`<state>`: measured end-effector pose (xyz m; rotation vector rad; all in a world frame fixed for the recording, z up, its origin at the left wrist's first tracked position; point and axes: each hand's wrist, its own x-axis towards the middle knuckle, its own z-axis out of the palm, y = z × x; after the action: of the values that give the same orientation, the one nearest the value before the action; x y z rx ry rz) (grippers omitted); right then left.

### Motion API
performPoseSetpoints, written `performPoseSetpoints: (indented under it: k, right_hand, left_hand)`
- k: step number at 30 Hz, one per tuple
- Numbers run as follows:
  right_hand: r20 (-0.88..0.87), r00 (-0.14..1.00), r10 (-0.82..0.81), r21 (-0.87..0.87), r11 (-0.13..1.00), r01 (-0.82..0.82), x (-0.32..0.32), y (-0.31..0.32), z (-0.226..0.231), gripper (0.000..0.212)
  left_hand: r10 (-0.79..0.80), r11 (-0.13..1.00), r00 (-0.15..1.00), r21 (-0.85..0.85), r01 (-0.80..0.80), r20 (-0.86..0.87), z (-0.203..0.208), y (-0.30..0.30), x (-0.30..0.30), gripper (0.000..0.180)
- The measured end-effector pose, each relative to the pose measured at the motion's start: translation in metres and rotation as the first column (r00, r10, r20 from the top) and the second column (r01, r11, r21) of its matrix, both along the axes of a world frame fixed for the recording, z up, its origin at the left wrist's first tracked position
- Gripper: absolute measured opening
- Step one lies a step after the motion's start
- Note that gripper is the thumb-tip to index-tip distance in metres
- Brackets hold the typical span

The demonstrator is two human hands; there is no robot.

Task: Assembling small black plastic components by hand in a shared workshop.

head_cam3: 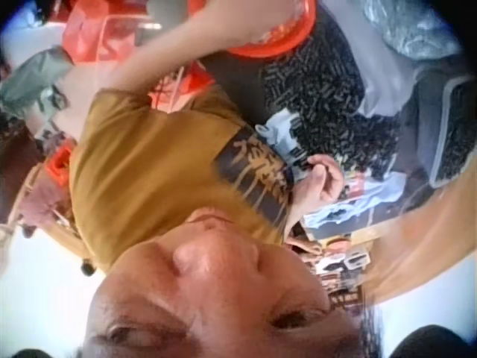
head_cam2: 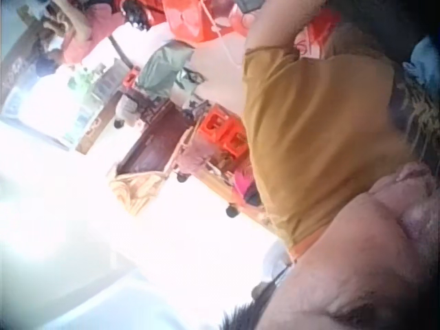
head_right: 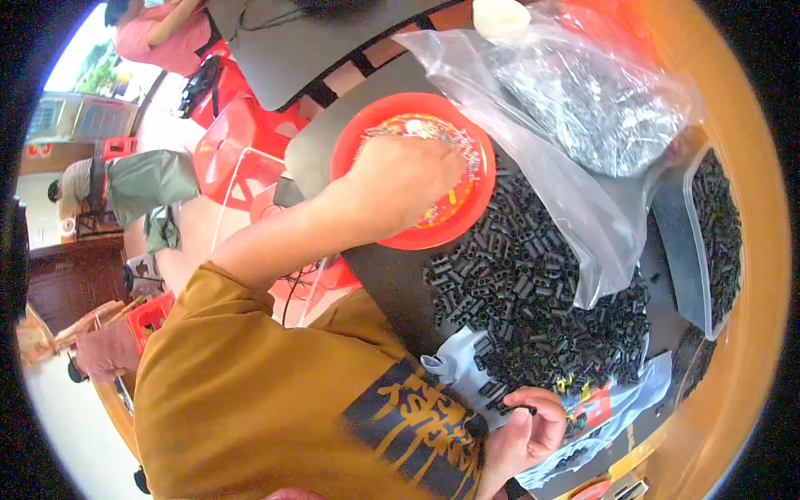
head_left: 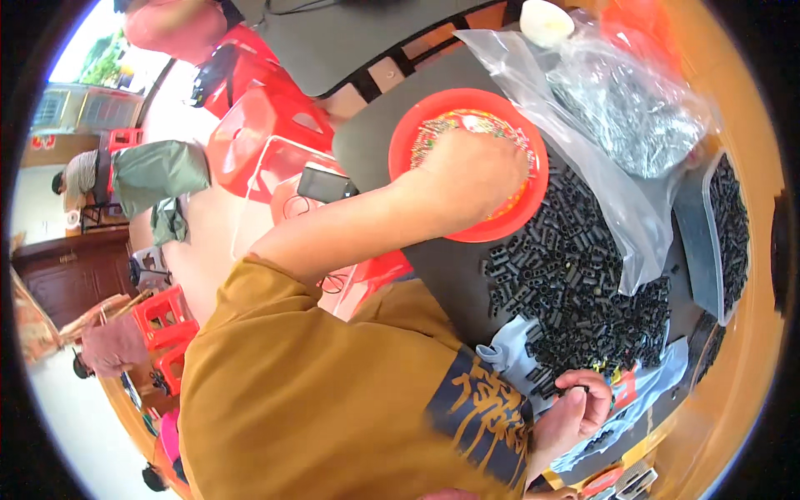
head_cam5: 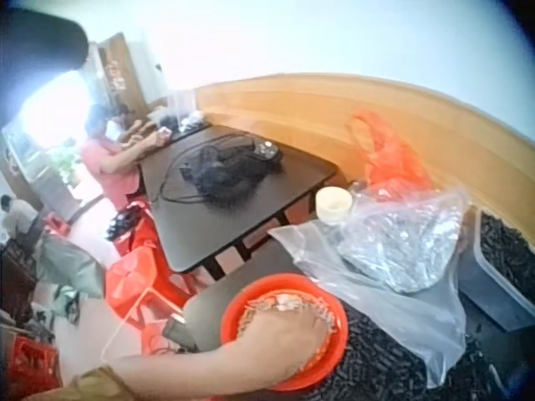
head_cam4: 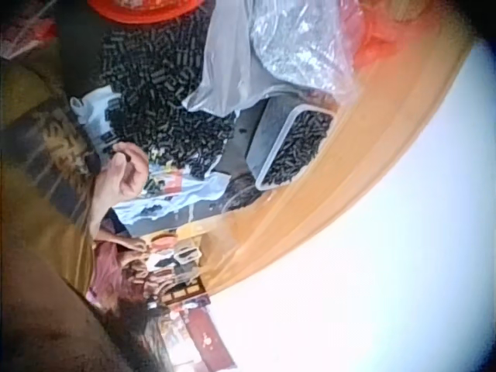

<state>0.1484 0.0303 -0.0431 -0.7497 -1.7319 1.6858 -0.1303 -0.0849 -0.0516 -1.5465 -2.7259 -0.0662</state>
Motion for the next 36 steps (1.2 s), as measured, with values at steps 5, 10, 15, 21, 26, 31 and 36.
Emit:
performPoseSetpoints:
  k: [5,10,15,21,26,31,36]
  right_hand:
    - [-0.004,1.0,-0.002,0.017,1.0,0.002,-0.001,0.0,0.002,0.02]
    - [0.016,0.999,-0.03,0.006,1.0,0.03,0.003,-0.001,0.001,0.02]
    - [0.012,1.0,-0.025,0.019,1.0,0.024,0.003,-0.001,0.001,0.021]
    - [0.014,1.0,0.0,0.036,0.999,-0.001,-0.001,-0.001,0.004,0.021]
    - [0.004,1.0,0.014,0.052,0.999,-0.014,-0.002,-0.002,0.004,0.021]
    - [0.002,1.0,0.016,0.074,0.997,-0.016,-0.003,-0.002,0.004,0.022]
    - [-0.006,1.0,0.012,0.065,0.998,-0.012,-0.004,-0.003,0.005,0.022]
  left_hand:
    - [-0.086,0.996,0.996,-0.01,0.086,0.007,0.004,0.001,-0.01,0.011]
    - [-0.087,0.995,0.996,-0.038,0.088,0.036,-0.003,-0.002,-0.018,0.013]
    - [-0.088,0.994,0.996,0.062,0.088,-0.012,-0.005,-0.008,-0.018,0.012]
    - [-0.047,0.99,0.999,0.136,0.044,0.014,-0.012,-0.011,-0.02,0.011]
    - [-0.075,0.995,0.997,0.072,0.073,0.025,-0.007,-0.013,-0.022,0.018]
    - [-0.12,0.99,0.993,0.075,0.119,0.017,-0.007,-0.01,-0.023,0.013]
    - [-0.064,0.992,0.996,0.115,0.057,0.065,-0.008,-0.012,-0.024,0.015]
